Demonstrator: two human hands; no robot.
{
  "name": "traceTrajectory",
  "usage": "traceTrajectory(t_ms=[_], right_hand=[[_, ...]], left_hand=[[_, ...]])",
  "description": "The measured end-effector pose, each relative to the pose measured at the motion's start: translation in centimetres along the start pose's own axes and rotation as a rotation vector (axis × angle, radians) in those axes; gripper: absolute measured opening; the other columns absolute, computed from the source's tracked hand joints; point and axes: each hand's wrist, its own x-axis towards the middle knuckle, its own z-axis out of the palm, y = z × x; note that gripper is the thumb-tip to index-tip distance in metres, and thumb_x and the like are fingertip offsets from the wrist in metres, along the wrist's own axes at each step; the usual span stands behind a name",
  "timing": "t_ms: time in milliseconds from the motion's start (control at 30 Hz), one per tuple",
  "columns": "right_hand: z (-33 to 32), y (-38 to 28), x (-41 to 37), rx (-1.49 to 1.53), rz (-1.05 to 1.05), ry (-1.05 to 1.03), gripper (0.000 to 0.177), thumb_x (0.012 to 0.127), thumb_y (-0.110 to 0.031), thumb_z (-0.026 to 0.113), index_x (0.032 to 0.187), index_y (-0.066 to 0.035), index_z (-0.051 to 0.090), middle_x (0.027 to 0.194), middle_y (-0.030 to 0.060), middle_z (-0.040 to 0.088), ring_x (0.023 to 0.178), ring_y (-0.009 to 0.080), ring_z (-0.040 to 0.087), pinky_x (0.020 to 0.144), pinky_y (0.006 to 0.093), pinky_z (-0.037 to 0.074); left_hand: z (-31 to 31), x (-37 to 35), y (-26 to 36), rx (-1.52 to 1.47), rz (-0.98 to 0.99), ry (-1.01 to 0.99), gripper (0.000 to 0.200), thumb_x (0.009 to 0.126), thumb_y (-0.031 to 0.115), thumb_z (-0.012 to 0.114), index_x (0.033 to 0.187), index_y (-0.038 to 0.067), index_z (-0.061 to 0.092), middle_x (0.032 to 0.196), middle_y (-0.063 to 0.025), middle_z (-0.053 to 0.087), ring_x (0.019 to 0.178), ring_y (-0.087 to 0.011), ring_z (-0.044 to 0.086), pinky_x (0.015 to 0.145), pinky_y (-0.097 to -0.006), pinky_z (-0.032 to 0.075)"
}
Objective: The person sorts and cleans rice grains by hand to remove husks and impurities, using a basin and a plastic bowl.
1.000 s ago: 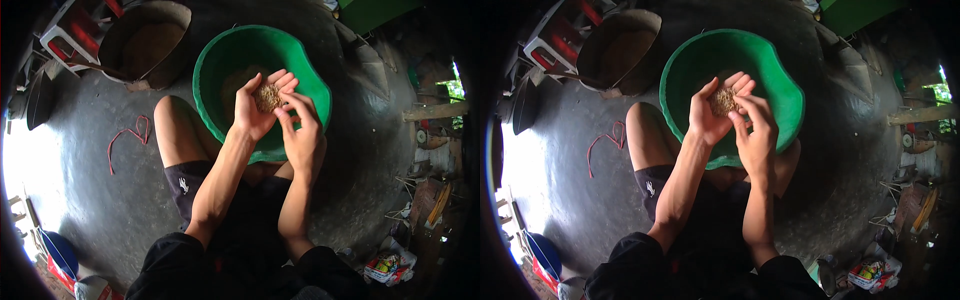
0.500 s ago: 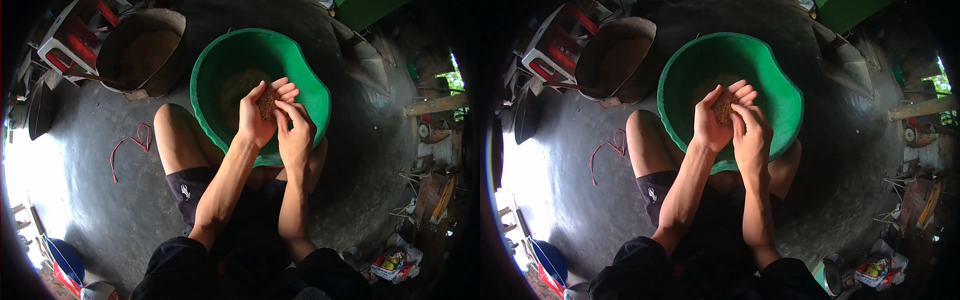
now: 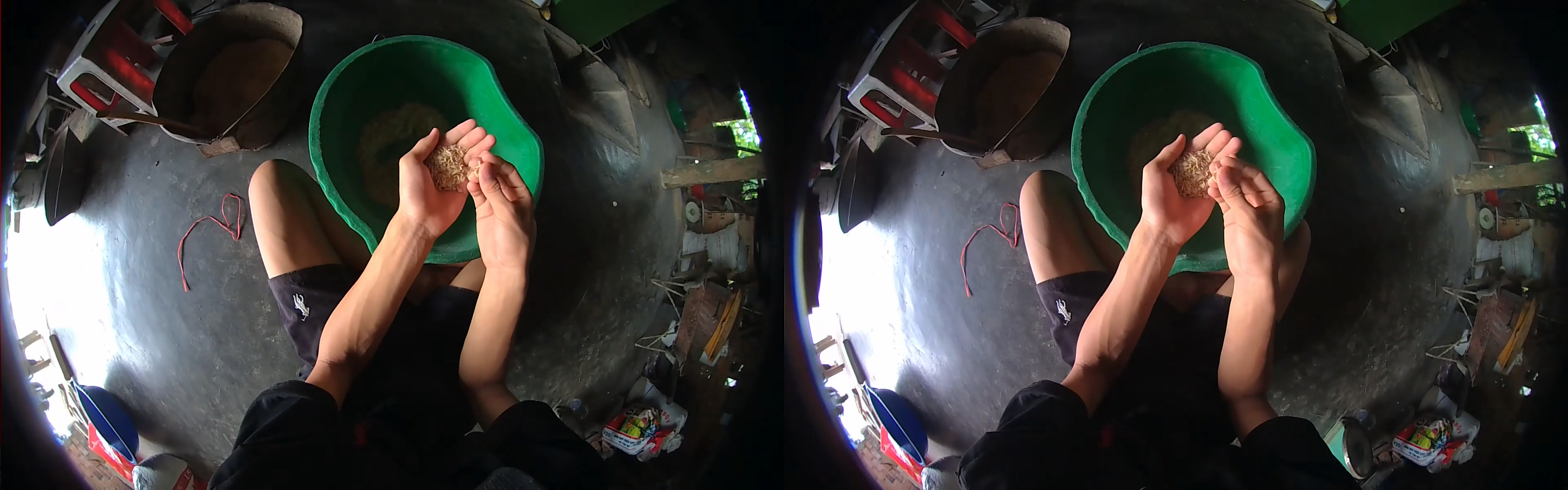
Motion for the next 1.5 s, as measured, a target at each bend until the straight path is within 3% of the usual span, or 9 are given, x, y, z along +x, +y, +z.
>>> traceTrajectory(t_ms=[300,400,467,600,800,933,1033,1500], right_hand=[[-0.2,0.2,0.1,0.138,0.038,-0.059,0.017,0.092,-0.008,0.066,0.109,-0.004,0.067,0.102,0.0036,0.064,0.092,0.0096,0.058,0.084,0.0221,0.049],[-0.4,0.2,0.3,0.372,0.142,-0.126,0.015,0.094,-0.009,0.063,0.108,-0.003,0.065,0.1,0.0033,0.06,0.089,0.01,0.054,0.082,0.0197,0.048],[-0.9,0.4,0.7,0.707,0.312,-0.289,0.013,0.096,-0.008,0.06,0.108,-0.002,0.063,0.098,0.0042,0.055,0.087,0.0114,0.051,0.081,0.0184,0.047],[-1.9,0.5,1.3,0.851,0.353,-0.235,0.012,0.097,-0.004,0.057,0.107,0.0,0.061,0.097,0.0061,0.054,0.087,0.0129,0.051,0.079,0.0199,0.049],[-3.9,1.5,2.5,0.681,0.291,-0.189,0.01,0.096,-0.003,0.058,0.103,0.0,0.063,0.098,0.0059,0.055,0.088,0.0128,0.052,0.079,0.0202,0.05],[-5.5,4.1,3.8,0.449,0.25,-0.061,0.008,0.094,-0.005,0.062,0.102,-0.003,0.064,0.097,0.0053,0.058,0.088,0.0127,0.055,0.081,0.0212,0.05],[-5.6,5.5,3.8,0.218,0.176,0.147,0.019,0.091,-0.005,0.067,0.109,-0.002,0.061,0.101,0.0064,0.06,0.092,0.0117,0.057,0.085,0.0219,0.049],[-8.0,8.8,5.1,0.15,0.166,0.243,0.021,0.091,-0.007,0.068,0.109,-0.001,0.061,0.102,0.0054,0.061,0.094,0.0117,0.058,0.09,0.0235,0.048]], left_hand=[[-0.2,0.0,-0.3,-0.053,-0.011,0.016,0.045,0.102,0.028,0.028,0.124,-0.003,0.051,0.114,-0.0166,0.065,0.106,-0.0309,0.063,0.09,-0.0404,0.053],[-0.3,0.0,0.0,-0.043,0.005,-0.008,0.044,0.102,0.028,0.029,0.125,-0.003,0.051,0.113,-0.016,0.064,0.106,-0.0306,0.063,0.091,-0.0397,0.053],[-0.4,0.1,0.4,-0.043,0.037,0.009,0.045,0.102,0.027,0.029,0.125,-0.005,0.052,0.114,-0.0163,0.064,0.107,-0.0303,0.062,0.093,-0.0391,0.053],[-0.3,0.2,2.0,-0.029,0.145,0.055,0.045,0.102,0.024,0.032,0.127,-0.008,0.05,0.117,-0.0201,0.062,0.11,-0.0325,0.062,0.096,-0.0393,0.051],[0.3,-0.5,5.3,-0.093,0.223,0.013,0.044,0.101,0.022,0.032,0.125,-0.009,0.051,0.117,-0.022,0.063,0.111,-0.0353,0.061,0.095,-0.0412,0.052],[-0.1,-0.7,6.6,-0.04,0.227,0.049,0.043,0.1,0.02,0.032,0.123,-0.01,0.052,0.115,-0.0222,0.063,0.11,-0.0357,0.062,0.095,-0.0415,0.053],[-0.3,-0.8,7.1,0.005,0.218,0.05,0.042,0.1,0.019,0.032,0.123,-0.011,0.052,0.114,-0.0225,0.063,0.109,-0.0362,0.062,0.094,-0.0415,0.053],[0.8,-1.4,6.9,0.018,0.176,0.019,0.042,0.1,0.018,0.032,0.123,-0.012,0.051,0.114,-0.023,0.063,0.109,-0.0373,0.062,0.094,-0.0429,0.054]])
